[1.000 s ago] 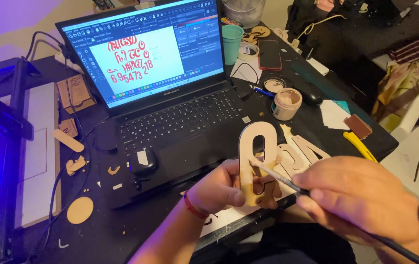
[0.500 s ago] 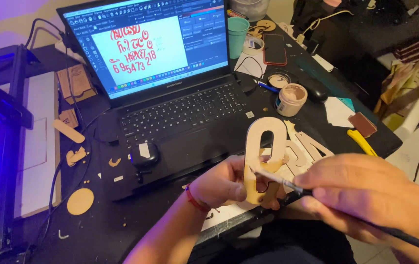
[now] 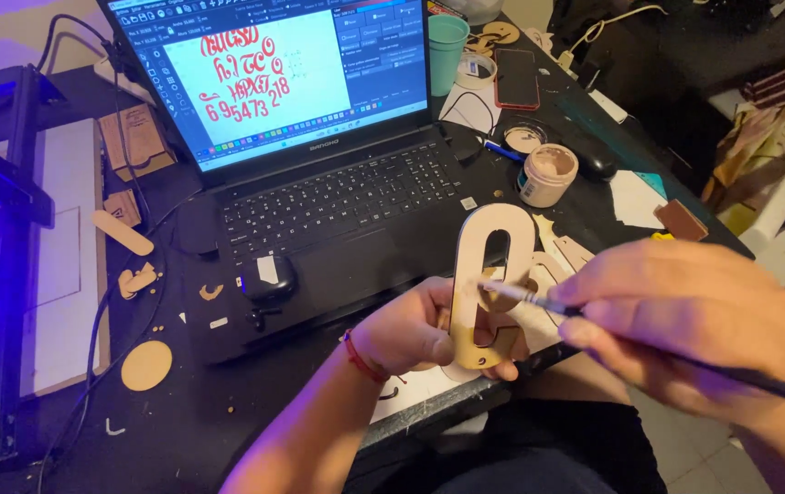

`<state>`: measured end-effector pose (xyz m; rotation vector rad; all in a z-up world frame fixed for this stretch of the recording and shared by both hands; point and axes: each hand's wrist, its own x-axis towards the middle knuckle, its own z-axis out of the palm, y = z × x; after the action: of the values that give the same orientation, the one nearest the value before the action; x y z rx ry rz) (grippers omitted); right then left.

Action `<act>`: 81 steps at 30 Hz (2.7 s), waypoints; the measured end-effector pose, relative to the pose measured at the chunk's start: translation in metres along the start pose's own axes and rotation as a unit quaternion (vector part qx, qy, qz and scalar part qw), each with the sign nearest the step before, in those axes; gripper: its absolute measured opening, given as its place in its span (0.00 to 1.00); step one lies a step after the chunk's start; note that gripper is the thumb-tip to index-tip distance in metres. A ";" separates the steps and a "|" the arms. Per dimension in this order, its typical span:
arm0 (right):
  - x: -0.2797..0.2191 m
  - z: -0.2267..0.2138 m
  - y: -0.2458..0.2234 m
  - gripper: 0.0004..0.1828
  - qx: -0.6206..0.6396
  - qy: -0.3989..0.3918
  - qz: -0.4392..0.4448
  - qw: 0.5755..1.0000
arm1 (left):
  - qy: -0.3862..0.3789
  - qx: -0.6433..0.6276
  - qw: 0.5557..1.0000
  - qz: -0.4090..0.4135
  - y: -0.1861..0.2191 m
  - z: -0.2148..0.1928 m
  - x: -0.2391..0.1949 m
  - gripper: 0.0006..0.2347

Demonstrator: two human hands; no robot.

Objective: The person is painting a laser-cut wooden number '9' using a paintbrush and beige paint while sitting at a desk.

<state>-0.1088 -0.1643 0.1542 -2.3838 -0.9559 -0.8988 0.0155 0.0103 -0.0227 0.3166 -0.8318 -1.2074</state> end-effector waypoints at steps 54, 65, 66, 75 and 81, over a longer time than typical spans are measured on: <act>-0.035 0.014 -0.004 0.09 0.036 -0.063 -0.072 0.995 | 0.070 0.111 0.991 0.035 0.002 -0.002 0.009 0.27; -0.043 0.007 0.003 0.08 0.000 0.034 0.015 0.999 | 0.059 0.029 0.998 0.004 -0.006 0.003 0.012 0.22; -0.037 0.011 0.001 0.07 0.016 0.011 0.001 1.000 | 0.083 0.054 0.995 0.002 -0.006 0.004 0.012 0.27; -0.040 0.023 -0.008 0.08 0.051 -0.023 -0.007 0.998 | 0.032 0.084 0.994 0.063 0.011 0.021 0.018 0.25; -0.071 -0.012 0.000 0.11 0.037 -0.050 0.048 0.997 | -0.013 -0.009 0.998 0.059 0.004 0.011 0.014 0.19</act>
<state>-0.1533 -0.2036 0.1127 -2.4073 -0.8871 -0.7035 0.0121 0.0012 -0.0069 0.2335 -0.8504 -1.1100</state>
